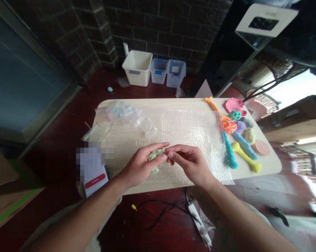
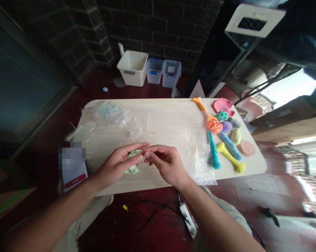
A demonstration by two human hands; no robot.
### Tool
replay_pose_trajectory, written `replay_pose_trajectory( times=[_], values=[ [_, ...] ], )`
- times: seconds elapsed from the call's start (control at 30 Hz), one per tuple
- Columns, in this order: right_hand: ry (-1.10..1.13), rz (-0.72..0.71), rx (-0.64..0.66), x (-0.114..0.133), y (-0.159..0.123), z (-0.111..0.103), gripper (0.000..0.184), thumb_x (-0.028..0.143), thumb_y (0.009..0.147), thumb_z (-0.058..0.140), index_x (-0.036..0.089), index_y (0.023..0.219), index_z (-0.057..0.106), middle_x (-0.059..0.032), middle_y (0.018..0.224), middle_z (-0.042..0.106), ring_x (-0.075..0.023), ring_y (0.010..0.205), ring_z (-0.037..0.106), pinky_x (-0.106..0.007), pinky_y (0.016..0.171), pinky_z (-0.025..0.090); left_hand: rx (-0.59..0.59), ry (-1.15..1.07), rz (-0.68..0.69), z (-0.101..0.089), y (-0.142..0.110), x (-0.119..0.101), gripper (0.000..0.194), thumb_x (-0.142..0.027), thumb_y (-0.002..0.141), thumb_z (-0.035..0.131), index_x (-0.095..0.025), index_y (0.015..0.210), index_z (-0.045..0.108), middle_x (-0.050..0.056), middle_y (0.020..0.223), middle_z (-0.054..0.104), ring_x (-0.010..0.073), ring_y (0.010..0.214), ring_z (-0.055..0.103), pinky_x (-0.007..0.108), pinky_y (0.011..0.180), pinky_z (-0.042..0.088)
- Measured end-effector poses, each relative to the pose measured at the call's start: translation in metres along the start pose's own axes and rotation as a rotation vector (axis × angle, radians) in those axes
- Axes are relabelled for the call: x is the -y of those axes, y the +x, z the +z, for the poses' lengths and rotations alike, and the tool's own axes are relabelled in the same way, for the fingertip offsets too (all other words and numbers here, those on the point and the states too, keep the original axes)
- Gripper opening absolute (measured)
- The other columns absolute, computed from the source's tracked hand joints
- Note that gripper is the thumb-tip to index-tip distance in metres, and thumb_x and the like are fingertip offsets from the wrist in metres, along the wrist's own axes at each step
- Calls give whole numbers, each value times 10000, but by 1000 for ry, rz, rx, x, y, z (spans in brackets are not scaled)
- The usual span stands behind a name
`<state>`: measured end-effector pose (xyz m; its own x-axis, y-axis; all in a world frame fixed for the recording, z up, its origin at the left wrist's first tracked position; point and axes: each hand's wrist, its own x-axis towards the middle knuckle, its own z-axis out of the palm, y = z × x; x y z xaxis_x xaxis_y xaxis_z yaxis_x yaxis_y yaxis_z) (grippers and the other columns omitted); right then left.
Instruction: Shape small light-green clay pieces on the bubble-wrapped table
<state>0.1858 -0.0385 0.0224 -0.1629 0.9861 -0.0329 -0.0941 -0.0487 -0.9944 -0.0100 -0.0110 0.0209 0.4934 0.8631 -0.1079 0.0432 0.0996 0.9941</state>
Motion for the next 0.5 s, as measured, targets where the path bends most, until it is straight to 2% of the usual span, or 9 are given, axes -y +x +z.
replay_pose_trajectory(
  times=[0.07,0.17,0.3,0.4,0.5],
  values=[
    [-93,-97,-30,-3,0,-1,105,310,921,793,260,991,852,-47,873,741,-156,749,657,-303,665,539,20,3,27,1,0,0,365,-392,961,703,-200,1268,745,87,1287,753,259,1208,671,361,1043,505],
    [-236,-218,-69,-8,-2,-2,143,259,923,791,297,1046,854,-51,903,718,-177,818,678,-317,692,543,-17,66,13,0,0,2,299,-418,943,729,-197,1135,785,58,1092,793,230,1024,711,326,908,538],
    [-363,-295,-42,-7,-4,-3,167,215,962,740,299,1072,833,-50,914,743,-187,834,702,-340,732,558,-55,110,-20,-2,0,5,260,-432,905,767,-189,993,797,26,899,769,185,837,684,277,749,517],
    [-487,-305,-50,-5,-6,-1,109,221,985,699,252,1021,797,-56,912,739,-191,833,698,-350,750,556,-81,82,-61,-2,0,6,255,-429,879,787,-179,931,779,4,777,711,143,686,616,245,616,462],
    [-473,-211,-108,-4,-6,0,82,277,998,680,220,974,733,-53,880,713,-178,782,673,-326,700,542,-130,31,-113,-3,0,4,266,-432,861,799,-173,908,758,-9,694,664,124,608,571,229,551,424]
  ],
)
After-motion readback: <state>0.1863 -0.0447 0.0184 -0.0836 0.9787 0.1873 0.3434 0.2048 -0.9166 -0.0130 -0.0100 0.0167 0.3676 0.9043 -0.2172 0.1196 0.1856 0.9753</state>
